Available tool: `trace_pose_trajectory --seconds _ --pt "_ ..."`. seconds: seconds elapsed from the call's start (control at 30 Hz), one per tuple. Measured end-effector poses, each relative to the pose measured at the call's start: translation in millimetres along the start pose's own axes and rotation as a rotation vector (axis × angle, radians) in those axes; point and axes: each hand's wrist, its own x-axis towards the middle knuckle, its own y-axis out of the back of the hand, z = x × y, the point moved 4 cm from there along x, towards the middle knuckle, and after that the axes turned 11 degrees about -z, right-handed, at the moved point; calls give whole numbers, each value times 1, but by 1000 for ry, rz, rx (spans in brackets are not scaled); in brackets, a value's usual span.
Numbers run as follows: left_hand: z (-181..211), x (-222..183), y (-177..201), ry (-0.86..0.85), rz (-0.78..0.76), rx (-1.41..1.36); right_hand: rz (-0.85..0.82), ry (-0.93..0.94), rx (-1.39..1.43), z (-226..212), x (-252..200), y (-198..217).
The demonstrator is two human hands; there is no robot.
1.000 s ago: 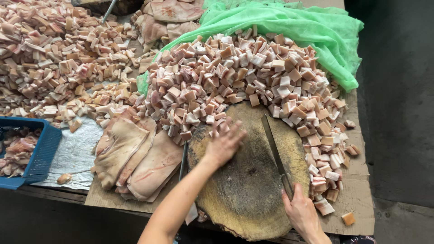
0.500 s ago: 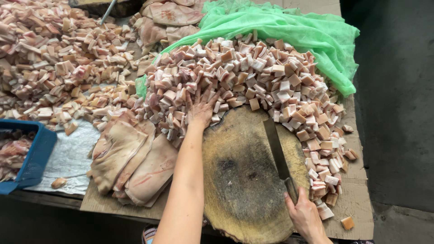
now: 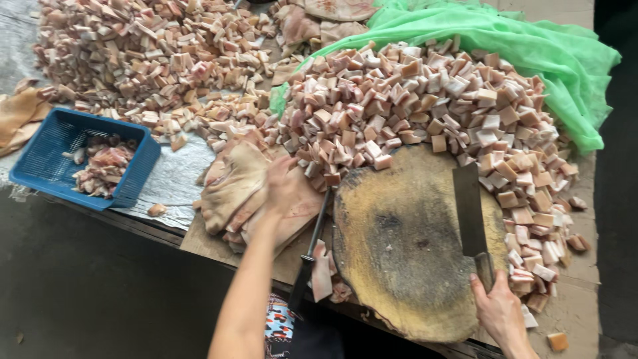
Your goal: The person uses a cleaver to slice and dice large pieces of pork belly into small cubes on a wooden cutting board. The diced meat is pushed aside to form a growing pile while new slices are taken from a stack of raw meat.
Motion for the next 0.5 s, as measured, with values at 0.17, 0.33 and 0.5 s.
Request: trace_pose_trajectory --seconds 0.17,0.33,0.5 --pt "-96 -84 114 371 -142 531 32 -12 5 -8 -5 -2" --pt "-129 -95 116 301 -60 572 46 -7 22 -8 -5 -6" --pt "-98 -55 155 423 -159 652 121 81 -82 -1 4 -11"
